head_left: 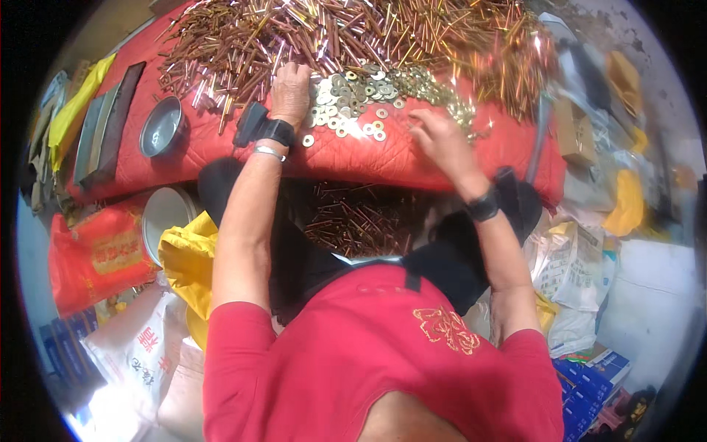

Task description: Assembling small metal threaded rods with washers and other components manually.

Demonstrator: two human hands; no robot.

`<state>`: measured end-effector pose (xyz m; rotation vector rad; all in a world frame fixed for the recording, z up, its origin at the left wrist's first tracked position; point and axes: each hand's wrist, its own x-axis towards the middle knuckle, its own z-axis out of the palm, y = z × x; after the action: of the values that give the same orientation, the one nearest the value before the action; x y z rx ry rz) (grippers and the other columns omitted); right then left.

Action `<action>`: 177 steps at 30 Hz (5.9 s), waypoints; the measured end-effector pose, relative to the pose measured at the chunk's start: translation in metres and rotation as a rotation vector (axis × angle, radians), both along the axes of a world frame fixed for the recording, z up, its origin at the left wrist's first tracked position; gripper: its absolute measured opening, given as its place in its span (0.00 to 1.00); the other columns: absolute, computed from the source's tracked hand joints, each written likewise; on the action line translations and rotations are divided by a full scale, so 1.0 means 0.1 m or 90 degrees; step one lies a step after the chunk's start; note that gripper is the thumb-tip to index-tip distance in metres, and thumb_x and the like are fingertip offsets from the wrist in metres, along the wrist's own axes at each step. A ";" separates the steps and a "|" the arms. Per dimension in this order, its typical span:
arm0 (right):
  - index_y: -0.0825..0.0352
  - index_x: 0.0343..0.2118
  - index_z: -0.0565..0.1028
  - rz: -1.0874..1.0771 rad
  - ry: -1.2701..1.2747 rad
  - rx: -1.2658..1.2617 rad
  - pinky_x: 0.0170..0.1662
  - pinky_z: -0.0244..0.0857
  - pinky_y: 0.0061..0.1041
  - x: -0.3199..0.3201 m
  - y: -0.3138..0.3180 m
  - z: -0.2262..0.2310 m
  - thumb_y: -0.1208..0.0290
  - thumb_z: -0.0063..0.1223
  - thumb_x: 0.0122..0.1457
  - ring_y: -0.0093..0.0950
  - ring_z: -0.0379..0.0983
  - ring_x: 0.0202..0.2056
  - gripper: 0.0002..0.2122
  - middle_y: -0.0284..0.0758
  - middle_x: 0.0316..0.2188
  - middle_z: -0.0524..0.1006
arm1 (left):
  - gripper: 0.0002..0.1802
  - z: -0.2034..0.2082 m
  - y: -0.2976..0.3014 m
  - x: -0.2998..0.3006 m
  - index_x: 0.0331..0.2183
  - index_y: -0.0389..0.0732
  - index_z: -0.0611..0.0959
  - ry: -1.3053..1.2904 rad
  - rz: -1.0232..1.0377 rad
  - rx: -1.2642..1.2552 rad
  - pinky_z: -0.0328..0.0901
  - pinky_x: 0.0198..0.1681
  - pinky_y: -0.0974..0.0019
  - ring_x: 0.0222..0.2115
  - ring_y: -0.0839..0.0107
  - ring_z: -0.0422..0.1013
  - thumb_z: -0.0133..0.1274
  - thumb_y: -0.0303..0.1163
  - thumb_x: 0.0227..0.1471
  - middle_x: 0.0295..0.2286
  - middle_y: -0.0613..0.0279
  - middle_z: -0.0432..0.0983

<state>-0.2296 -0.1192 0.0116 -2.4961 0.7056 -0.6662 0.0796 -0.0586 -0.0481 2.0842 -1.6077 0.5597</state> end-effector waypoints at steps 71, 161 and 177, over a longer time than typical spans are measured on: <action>0.69 0.32 0.75 -0.178 -0.368 0.104 0.44 0.63 0.28 0.40 0.53 0.03 0.70 0.54 0.56 0.33 0.69 0.40 0.07 0.39 0.34 0.72 | 0.06 0.32 0.56 -2.10 0.33 0.43 0.75 1.517 -0.104 -0.202 0.49 0.13 0.80 0.13 0.87 0.57 0.55 0.31 0.53 0.19 0.75 0.67; 0.70 0.31 0.74 0.086 -0.152 0.187 0.38 0.65 0.24 -0.29 0.36 0.24 0.82 0.53 0.52 0.31 0.72 0.34 0.04 0.37 0.29 0.73 | 0.10 0.58 0.89 -1.77 0.29 0.38 0.78 1.230 -0.241 0.108 0.46 0.12 0.81 0.12 0.88 0.53 0.53 0.35 0.56 0.16 0.74 0.67; 0.70 0.31 0.71 0.018 0.016 0.547 0.33 0.62 0.31 -0.34 0.39 0.17 0.70 0.48 0.60 0.40 0.68 0.28 0.07 0.42 0.24 0.68 | 0.09 0.54 1.00 -1.78 0.24 0.39 0.79 0.743 -0.275 0.010 0.52 0.20 0.79 0.17 0.87 0.59 0.57 0.32 0.53 0.18 0.77 0.69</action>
<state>-0.2637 -0.0807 0.0291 -1.7134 0.7562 -0.2307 -0.0980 0.0412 0.0062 1.4492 -1.2036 -0.7083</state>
